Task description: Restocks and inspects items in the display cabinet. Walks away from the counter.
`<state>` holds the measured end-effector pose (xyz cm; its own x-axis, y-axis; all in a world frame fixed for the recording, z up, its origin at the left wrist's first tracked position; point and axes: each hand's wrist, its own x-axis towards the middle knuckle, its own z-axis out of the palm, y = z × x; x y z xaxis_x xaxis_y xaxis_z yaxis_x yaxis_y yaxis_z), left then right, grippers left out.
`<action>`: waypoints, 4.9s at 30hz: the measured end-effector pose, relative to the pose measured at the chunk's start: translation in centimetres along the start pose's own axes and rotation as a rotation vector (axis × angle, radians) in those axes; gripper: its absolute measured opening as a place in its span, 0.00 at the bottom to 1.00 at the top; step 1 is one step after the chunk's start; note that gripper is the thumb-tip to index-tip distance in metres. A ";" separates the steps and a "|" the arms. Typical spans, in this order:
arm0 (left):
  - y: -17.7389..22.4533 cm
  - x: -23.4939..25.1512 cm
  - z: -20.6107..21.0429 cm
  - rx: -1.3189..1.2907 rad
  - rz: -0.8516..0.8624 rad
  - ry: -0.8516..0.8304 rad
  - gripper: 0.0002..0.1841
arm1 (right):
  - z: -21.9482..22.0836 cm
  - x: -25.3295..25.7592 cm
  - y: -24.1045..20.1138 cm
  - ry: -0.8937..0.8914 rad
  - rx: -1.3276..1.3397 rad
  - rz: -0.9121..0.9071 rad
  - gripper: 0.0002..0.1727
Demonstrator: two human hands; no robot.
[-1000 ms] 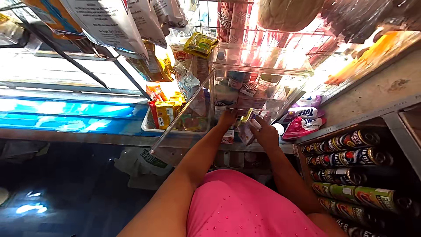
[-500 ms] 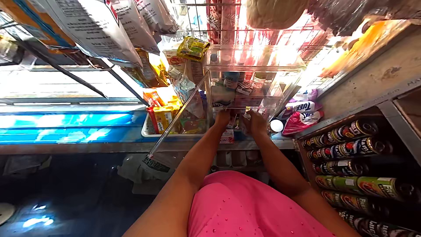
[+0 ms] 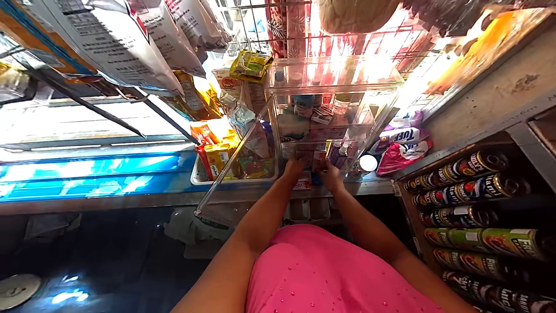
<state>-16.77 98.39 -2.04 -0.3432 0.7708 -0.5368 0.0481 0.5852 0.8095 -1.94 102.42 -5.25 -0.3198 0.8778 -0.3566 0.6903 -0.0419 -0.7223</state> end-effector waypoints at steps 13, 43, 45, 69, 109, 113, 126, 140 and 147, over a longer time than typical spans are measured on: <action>-2.0 -2.1 0.0 1.092 0.053 -0.190 0.41 | 0.6 1.3 -0.5 0.048 -0.395 0.069 0.24; -2.4 -4.5 3.6 0.486 0.293 -0.224 0.43 | -3.4 -5.1 4.0 -0.171 0.485 -0.055 0.40; -2.2 -4.6 3.9 0.444 0.298 -0.204 0.43 | -4.5 -4.7 3.5 -0.209 0.399 -0.088 0.39; -7.5 -6.2 -0.8 0.347 0.154 -0.127 0.45 | -3.4 1.1 -1.4 -0.240 -0.871 0.027 0.41; -7.7 -6.7 -1.4 0.315 0.157 -0.134 0.45 | -1.6 3.6 0.4 -0.389 -1.591 -0.473 0.21; -8.5 -6.7 -2.0 0.289 0.154 -0.117 0.44 | -2.1 2.5 -0.5 -0.418 -1.574 -0.399 0.19; -8.7 -6.6 -1.7 0.318 0.151 -0.136 0.45 | 0.0 3.0 2.0 -0.293 -0.388 -0.167 0.18; -8.5 -6.9 -0.5 0.313 0.160 -0.149 0.45 | -0.6 2.9 2.7 -0.354 -0.230 -0.243 0.22; -7.6 -6.6 1.3 0.266 0.157 -0.176 0.44 | -2.9 -3.5 4.2 -0.296 0.423 0.076 0.24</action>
<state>-13.63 89.19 -5.02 -0.1460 0.8748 -0.4620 0.3383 0.4830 0.8076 3.94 100.58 -5.32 -0.4908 0.6949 -0.5255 0.4159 -0.3431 -0.8422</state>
